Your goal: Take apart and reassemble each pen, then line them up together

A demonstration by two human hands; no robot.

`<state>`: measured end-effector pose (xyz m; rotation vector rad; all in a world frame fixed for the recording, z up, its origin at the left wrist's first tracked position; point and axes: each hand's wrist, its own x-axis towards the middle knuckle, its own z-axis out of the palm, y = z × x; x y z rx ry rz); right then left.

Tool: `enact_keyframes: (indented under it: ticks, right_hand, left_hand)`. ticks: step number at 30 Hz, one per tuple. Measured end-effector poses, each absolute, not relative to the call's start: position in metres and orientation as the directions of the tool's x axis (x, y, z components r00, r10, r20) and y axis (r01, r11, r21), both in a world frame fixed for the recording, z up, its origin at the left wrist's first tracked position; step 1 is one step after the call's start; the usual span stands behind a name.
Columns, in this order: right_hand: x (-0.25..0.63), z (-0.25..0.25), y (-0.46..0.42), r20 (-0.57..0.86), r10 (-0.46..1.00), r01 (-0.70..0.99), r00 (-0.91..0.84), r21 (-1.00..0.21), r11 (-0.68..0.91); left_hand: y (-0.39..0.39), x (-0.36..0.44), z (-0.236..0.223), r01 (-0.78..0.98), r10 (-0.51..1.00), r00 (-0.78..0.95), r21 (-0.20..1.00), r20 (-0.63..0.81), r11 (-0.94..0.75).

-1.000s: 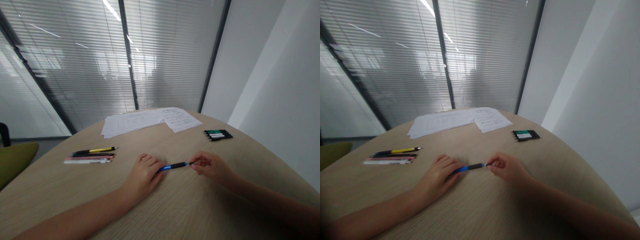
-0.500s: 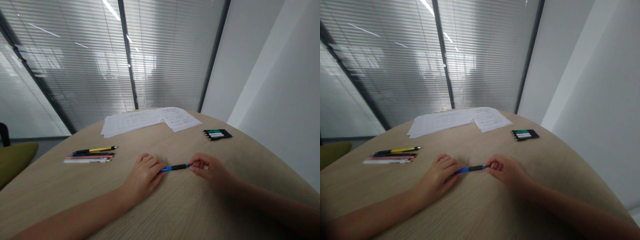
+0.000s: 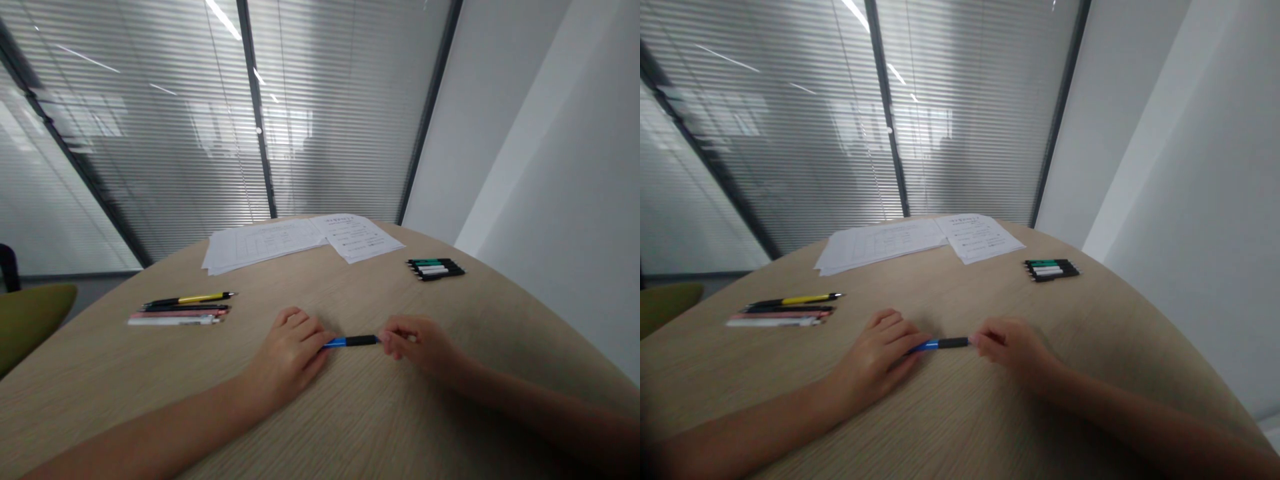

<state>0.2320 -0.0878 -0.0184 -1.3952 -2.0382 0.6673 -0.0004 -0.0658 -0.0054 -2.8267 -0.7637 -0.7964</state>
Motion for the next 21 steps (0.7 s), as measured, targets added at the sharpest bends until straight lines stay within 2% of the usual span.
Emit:
enact_keyframes:
  ticks: [6, 12, 15, 21]
  right_hand:
    - [0.2305, -0.0178, -0.09, 0.149, 0.938, 0.647, -0.314, -0.689, 0.326]
    - [0.2335, -0.0204, -0.088, 0.27, 0.909, 0.642, -0.318, -0.645, 0.416]
    - [0.2329, -0.0217, -0.0876, 0.272, 0.913, 0.638, -0.303, -0.655, 0.406]
    - [0.2309, -0.0185, -0.0893, 0.262, 0.925, 0.704, -0.275, -0.601, 0.379]
  left_hand:
    - [-0.0664, -0.0002, -0.0053, 0.492, 0.434, 0.743, 0.024, 0.51, -0.87]
    - [-0.0645, -0.0003, -0.0078, 0.527, 0.485, 0.717, 0.066, 0.501, -0.847]
    - [-0.0632, -0.0004, -0.0082, 0.547, 0.505, 0.698, 0.076, 0.507, -0.833]
    - [-0.0641, 0.0, -0.0063, 0.526, 0.484, 0.711, 0.071, 0.511, -0.848]
